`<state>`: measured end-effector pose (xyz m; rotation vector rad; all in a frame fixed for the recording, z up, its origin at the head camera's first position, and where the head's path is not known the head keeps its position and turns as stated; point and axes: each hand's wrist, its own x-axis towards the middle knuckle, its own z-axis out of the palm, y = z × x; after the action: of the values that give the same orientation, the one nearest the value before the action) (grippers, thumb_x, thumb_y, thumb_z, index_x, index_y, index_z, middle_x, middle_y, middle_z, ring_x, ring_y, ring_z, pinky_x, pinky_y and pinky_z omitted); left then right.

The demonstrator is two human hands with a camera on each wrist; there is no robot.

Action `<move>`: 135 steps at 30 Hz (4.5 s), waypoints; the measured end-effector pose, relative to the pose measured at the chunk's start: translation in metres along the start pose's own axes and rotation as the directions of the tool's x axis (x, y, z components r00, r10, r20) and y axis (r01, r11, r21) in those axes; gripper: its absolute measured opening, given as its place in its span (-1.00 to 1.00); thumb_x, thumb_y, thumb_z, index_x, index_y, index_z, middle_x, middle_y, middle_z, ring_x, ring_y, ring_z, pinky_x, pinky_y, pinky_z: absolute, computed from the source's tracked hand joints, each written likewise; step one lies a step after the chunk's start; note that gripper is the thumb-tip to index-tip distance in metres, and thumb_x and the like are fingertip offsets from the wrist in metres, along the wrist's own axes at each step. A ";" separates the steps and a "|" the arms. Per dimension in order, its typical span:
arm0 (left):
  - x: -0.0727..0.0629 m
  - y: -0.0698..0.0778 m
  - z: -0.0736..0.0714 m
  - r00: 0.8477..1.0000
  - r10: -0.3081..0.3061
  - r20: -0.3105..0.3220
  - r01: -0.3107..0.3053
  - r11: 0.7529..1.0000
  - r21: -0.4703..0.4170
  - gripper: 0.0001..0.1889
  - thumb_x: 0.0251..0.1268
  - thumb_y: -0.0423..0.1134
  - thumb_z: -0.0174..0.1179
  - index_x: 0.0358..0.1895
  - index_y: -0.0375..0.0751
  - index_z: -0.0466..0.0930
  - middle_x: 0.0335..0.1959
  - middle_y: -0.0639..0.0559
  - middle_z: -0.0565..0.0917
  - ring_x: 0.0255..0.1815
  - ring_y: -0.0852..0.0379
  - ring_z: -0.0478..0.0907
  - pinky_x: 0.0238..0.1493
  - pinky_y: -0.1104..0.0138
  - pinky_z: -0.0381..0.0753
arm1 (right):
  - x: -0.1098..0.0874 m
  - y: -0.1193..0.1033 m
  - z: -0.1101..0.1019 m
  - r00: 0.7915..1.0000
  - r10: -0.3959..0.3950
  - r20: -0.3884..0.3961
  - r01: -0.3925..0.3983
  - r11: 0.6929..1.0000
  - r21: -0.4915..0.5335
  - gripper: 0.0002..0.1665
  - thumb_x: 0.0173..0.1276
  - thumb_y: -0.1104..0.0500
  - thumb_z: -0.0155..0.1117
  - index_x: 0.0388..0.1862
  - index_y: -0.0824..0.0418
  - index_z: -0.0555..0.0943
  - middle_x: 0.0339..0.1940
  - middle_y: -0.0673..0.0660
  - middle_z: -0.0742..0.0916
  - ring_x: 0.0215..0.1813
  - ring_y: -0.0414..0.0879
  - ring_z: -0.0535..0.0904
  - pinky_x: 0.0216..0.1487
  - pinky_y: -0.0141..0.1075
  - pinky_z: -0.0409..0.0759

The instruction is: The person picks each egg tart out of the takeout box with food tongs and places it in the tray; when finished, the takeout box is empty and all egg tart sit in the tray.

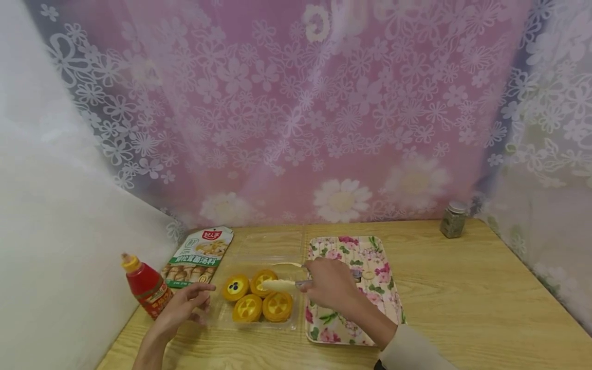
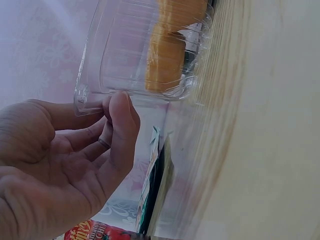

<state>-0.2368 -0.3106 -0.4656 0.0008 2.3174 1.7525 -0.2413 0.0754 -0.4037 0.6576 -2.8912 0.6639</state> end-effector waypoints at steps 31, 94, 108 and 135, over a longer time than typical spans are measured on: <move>0.001 -0.001 -0.002 0.998 0.049 0.033 -0.049 0.999 -0.003 -0.63 0.71 -0.32 -0.05 0.38 -0.49 0.37 -0.29 -0.11 0.58 -0.31 0.00 0.66 -0.38 0.16 0.76 | 0.010 -0.037 0.014 0.998 0.008 0.055 -0.001 0.993 -0.121 -0.39 0.34 -0.06 0.51 -0.73 0.08 0.37 -0.73 -0.07 0.28 -0.68 -0.23 0.08 -0.67 -0.38 0.08; 0.003 -0.001 0.003 0.997 0.077 0.008 -0.078 0.997 0.026 -0.65 0.70 -0.38 -0.09 0.36 -0.52 0.32 -0.33 -0.14 0.56 -0.39 0.02 0.63 -0.38 0.22 0.71 | 0.015 -0.033 0.000 0.992 0.089 0.088 -0.094 0.994 0.051 -0.50 0.36 -0.20 0.46 -0.08 0.21 0.81 -0.74 -0.08 0.55 -0.72 -0.25 0.21 -0.69 -0.40 0.10; 0.002 -0.001 0.006 0.997 0.074 0.000 -0.074 0.997 0.031 -0.66 0.70 -0.38 -0.07 0.34 -0.53 0.35 -0.31 -0.15 0.57 -0.37 0.00 0.65 -0.37 0.18 0.74 | 0.006 -0.014 -0.039 0.987 0.159 0.033 -0.160 0.986 0.046 -0.34 0.40 -0.24 0.40 0.29 0.15 0.70 -0.64 0.01 0.67 -0.75 -0.23 0.14 -0.69 -0.38 0.06; 0.004 -0.007 0.006 0.998 0.059 -0.001 -0.059 0.998 0.032 -0.65 0.70 -0.35 -0.06 0.33 -0.52 0.36 -0.29 -0.14 0.58 -0.32 0.00 0.65 -0.33 0.16 0.75 | -0.019 0.082 -0.040 0.970 0.242 -0.025 -0.241 0.970 0.039 -0.45 0.42 -0.28 0.36 -0.08 0.18 0.80 -0.79 -0.05 0.45 -0.71 -0.23 0.18 -0.65 -0.38 0.13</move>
<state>-0.2385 -0.3063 -0.4744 0.0740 2.3701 1.7427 -0.2599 0.1665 -0.4038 0.2967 -2.9645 0.7467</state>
